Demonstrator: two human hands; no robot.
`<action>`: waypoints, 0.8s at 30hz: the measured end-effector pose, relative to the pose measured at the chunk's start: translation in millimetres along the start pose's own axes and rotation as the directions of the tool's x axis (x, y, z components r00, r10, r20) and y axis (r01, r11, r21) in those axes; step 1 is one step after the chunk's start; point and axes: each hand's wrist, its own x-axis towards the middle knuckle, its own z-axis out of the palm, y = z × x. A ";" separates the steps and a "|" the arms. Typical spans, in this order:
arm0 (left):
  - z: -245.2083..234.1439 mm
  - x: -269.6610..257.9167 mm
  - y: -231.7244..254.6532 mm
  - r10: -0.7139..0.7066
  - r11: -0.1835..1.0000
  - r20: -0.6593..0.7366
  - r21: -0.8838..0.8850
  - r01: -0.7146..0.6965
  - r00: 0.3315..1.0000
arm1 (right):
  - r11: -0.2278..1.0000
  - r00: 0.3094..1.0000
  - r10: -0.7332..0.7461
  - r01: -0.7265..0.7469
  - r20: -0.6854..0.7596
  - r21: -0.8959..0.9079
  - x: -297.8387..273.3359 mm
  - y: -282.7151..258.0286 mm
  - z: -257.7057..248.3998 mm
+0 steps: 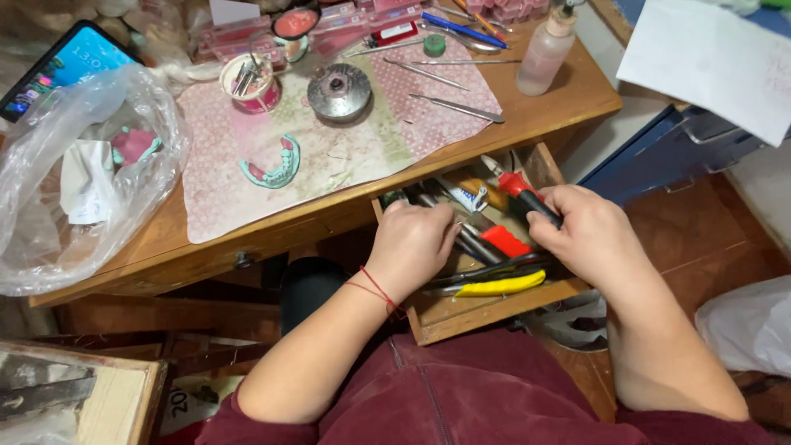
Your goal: Repairing a dental appliance by filing edges, applying material, and adjusting wire components with pliers
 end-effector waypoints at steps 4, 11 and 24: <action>-3.1 -9.1 3.0 0.013 0.997 -0.072 0.083 -0.007 0.997 | 0.994 0.998 0.004 -0.011 0.066 0.107 -1.5 19.1 6.5; -3.5 7.6 0.9 -0.274 0.960 -0.114 -0.092 0.264 0.955 | 0.779 0.967 -0.059 0.200 -0.248 0.594 5.8 31.7 30.2; -15.5 -18.7 36.1 0.360 0.926 -0.191 -0.045 -0.375 0.913 | 0.575 0.963 0.064 0.178 -0.261 0.798 -0.4 20.0 35.8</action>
